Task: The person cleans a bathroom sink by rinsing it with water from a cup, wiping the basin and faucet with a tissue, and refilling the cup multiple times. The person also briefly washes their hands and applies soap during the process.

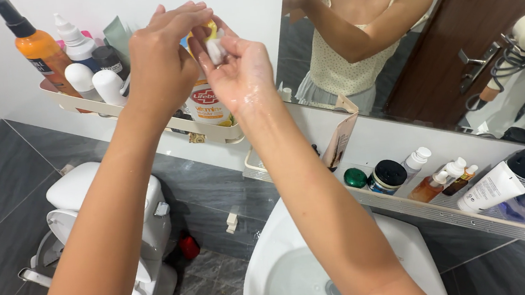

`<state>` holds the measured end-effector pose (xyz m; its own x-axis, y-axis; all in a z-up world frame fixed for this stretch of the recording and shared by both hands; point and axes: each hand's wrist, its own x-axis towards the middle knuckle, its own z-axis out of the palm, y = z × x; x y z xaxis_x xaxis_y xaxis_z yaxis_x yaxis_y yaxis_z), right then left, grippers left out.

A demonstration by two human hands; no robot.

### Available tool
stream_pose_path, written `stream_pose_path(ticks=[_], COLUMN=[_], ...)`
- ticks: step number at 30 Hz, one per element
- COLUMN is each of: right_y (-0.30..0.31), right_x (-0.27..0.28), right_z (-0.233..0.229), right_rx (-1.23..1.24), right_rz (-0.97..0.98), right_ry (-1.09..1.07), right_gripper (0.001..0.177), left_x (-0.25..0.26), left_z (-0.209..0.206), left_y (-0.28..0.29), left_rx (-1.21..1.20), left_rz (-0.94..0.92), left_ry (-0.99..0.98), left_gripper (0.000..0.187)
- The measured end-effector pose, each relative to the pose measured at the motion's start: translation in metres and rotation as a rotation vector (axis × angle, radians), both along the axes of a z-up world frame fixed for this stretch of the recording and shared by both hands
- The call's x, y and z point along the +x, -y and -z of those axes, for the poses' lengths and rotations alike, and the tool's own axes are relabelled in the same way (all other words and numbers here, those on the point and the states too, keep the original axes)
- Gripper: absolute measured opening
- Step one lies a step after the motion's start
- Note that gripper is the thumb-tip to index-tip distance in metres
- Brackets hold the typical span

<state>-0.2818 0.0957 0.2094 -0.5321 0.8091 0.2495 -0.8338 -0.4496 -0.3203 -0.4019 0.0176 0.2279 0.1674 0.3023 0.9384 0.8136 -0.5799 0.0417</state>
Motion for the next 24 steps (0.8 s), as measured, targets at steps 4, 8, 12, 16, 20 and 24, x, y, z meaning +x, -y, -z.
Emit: stream_pose_path(ticks=[4,8,12,16,20,24], right_y=[0.004,0.001,-0.004,0.000,0.039,0.103], right_x=[-0.001,0.001,0.011,0.058,0.127,0.200], right_z=[0.000,-0.001,-0.007,-0.021,-0.018,0.073], right_rx=[-0.027,-0.049,-0.022,0.060,0.271,0.302], right_rz=[0.026,-0.004,-0.022,-0.060,-0.069,-0.082], right_ry=[0.015,0.010,0.078,0.156,0.129,0.319], right_gripper=[0.043,0.040,0.036,0.038,0.044,0.053], left_x=[-0.001,0.002,0.000,0.002,0.021,0.071], left_z=[0.003,0.005,-0.002,-0.001,0.022,0.114], left_y=[-0.001,0.000,0.007,0.019,0.028,0.047], left_rx=[-0.007,-0.010,-0.029,-0.109,0.030,0.081], left_rz=[-0.004,0.001,-0.025,-0.025,0.026,0.031], left_ry=[0.006,0.017,-0.072,-0.079,0.025,0.291], left_gripper=[0.058,0.058,0.064,0.069,0.069,0.054])
